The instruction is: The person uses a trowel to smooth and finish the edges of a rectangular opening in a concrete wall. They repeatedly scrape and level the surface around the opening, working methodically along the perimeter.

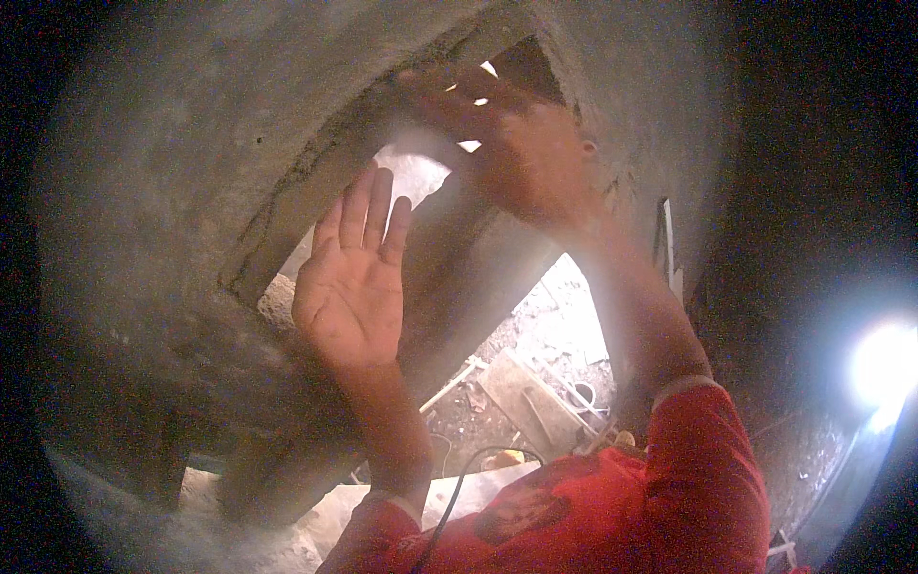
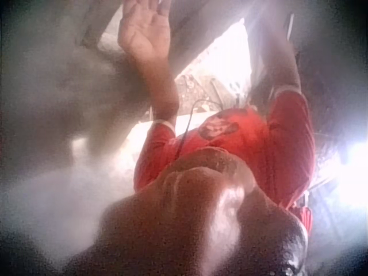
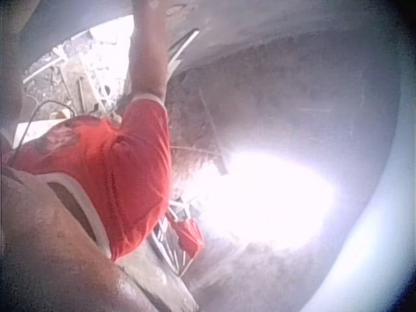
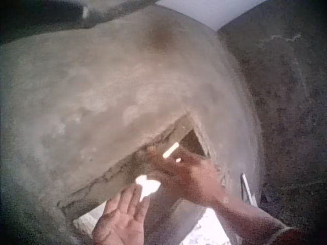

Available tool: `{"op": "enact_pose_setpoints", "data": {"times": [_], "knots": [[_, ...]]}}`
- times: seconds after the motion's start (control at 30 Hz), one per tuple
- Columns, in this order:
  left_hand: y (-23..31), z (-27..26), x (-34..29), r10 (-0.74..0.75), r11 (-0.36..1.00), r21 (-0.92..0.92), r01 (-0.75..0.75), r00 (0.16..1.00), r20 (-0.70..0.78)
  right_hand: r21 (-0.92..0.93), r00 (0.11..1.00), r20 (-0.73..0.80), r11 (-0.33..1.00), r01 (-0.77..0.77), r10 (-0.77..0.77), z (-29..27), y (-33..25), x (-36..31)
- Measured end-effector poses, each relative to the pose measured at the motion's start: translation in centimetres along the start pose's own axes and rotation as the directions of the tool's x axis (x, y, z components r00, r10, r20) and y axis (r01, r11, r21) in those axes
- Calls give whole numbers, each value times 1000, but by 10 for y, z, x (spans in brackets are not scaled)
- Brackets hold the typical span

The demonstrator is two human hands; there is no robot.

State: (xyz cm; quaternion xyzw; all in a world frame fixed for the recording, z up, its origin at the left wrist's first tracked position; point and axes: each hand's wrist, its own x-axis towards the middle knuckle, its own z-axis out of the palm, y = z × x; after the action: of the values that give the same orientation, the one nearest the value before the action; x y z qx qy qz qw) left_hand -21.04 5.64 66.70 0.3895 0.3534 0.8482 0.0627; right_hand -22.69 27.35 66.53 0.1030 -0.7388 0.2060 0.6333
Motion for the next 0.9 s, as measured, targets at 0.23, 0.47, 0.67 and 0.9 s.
{"op": "enact_pose_setpoints", "data": {"times": [0.23,0.47,0.67,0.9], "knots": [[2,13,-1,-4,1000,30,4,1000,-9,-38,995,-61,996,-77,75,-5,25,-6],[5,12,-6,4,997,71,-2,1000,-18,-23,988,3,988,-153,153,-3,21,-11],[3,6,-6,7,998,70,-7,1000,-8,-13,995,56,997,77,-76,14,6,-7],[2,9,-4,9,1000,28,-8,1000,-22,-17,998,-32,999,-46,45,-5,25,-6]]}}
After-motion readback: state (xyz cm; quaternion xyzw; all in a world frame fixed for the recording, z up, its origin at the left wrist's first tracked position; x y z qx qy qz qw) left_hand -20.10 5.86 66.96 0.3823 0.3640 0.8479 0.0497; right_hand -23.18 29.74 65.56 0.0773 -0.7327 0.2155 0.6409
